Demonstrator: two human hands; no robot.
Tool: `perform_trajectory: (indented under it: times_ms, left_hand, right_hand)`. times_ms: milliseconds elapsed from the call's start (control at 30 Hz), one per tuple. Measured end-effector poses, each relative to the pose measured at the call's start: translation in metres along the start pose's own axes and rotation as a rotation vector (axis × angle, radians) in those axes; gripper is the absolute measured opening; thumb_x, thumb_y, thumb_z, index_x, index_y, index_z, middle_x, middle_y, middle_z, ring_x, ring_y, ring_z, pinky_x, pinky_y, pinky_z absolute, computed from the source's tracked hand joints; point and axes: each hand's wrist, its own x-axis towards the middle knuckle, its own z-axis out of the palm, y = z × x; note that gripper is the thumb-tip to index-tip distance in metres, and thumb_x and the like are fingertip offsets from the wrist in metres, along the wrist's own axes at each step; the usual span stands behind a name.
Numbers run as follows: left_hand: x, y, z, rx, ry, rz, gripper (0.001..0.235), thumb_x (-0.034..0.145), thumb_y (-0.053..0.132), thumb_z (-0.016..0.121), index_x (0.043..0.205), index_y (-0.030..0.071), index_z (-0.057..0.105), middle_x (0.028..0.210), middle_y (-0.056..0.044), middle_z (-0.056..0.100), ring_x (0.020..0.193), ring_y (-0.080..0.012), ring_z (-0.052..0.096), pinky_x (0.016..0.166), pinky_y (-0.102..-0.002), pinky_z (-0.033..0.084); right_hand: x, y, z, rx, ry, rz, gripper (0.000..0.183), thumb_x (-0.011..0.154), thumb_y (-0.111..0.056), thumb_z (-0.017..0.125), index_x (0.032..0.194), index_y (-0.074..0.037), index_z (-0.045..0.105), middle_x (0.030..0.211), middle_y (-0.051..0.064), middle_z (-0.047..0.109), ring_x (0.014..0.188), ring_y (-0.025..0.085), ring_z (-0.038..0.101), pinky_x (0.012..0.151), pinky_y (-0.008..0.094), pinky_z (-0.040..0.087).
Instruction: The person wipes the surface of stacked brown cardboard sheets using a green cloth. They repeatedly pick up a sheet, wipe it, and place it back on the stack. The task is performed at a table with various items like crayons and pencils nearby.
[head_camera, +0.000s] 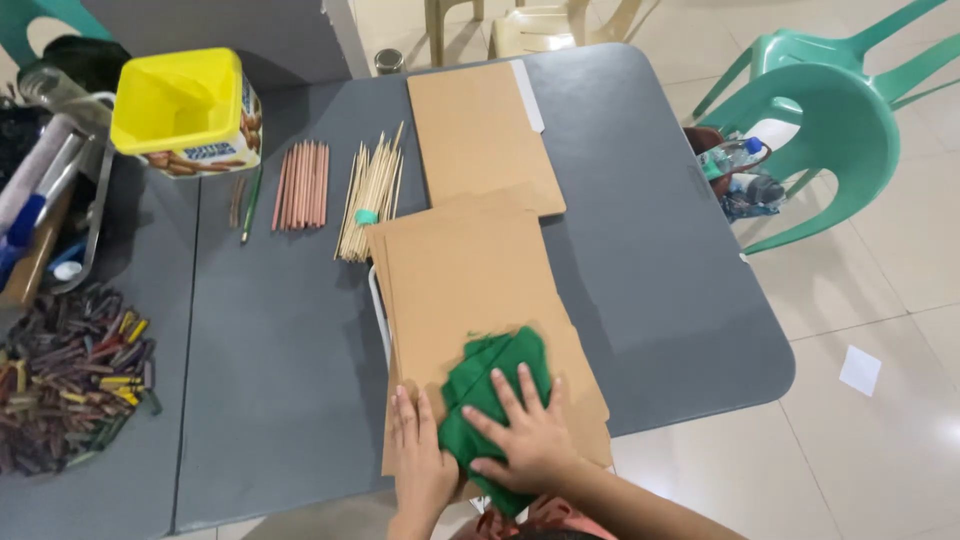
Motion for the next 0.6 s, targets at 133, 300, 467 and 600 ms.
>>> perform_trajectory:
  times_ms: [133, 300, 467, 600]
  left_hand:
    - [-0.002, -0.004, 0.004, -0.142, 0.08, -0.051, 0.082, 0.082, 0.01, 0.066, 0.155, -0.003, 0.03, 0.163, -0.028, 0.026, 0.15, -0.0445, 0.027, 0.12, -0.048, 0.026]
    - [0.0, 0.004, 0.0, -0.245, 0.098, -0.087, 0.085, 0.085, 0.014, 0.068, 0.156, -0.004, 0.025, 0.162, -0.024, 0.032, 0.15, -0.0409, 0.031, 0.122, -0.047, 0.024]
    - [-0.007, 0.012, -0.005, -0.276, 0.044, -0.197, 0.09, 0.085, 0.014, 0.067, 0.159, -0.003, 0.019, 0.16, -0.026, 0.031, 0.149, -0.0423, 0.031, 0.12, -0.05, 0.025]
    - [-0.006, 0.006, 0.003, -0.262, 0.073, -0.159, 0.088, 0.086, 0.014, 0.066, 0.159, -0.003, 0.019, 0.161, -0.025, 0.032, 0.148, -0.0436, 0.033, 0.12, -0.051, 0.028]
  right_hand:
    - [0.026, 0.043, -0.022, -0.14, -0.177, 0.179, 0.079, 0.085, -0.073, 0.054, 0.154, -0.034, 0.044, 0.163, 0.027, 0.023, 0.142, 0.06, 0.015, 0.104, 0.085, 0.011]
    - [0.073, 0.077, -0.002, -0.205, 0.0, 0.439, 0.076, 0.09, -0.07, 0.05, 0.155, -0.032, 0.043, 0.164, 0.026, 0.027, 0.147, 0.056, 0.023, 0.11, 0.079, 0.019]
    - [0.094, 0.009, -0.003, -0.167, -0.097, 0.127, 0.078, 0.088, -0.07, 0.05, 0.154, -0.029, 0.041, 0.161, 0.027, 0.025, 0.144, 0.058, 0.021, 0.106, 0.08, 0.018]
    - [0.117, 0.028, 0.001, -0.191, -0.161, 0.083, 0.078, 0.089, -0.073, 0.046, 0.156, -0.034, 0.039, 0.165, 0.023, 0.023, 0.148, 0.057, 0.018, 0.107, 0.079, 0.018]
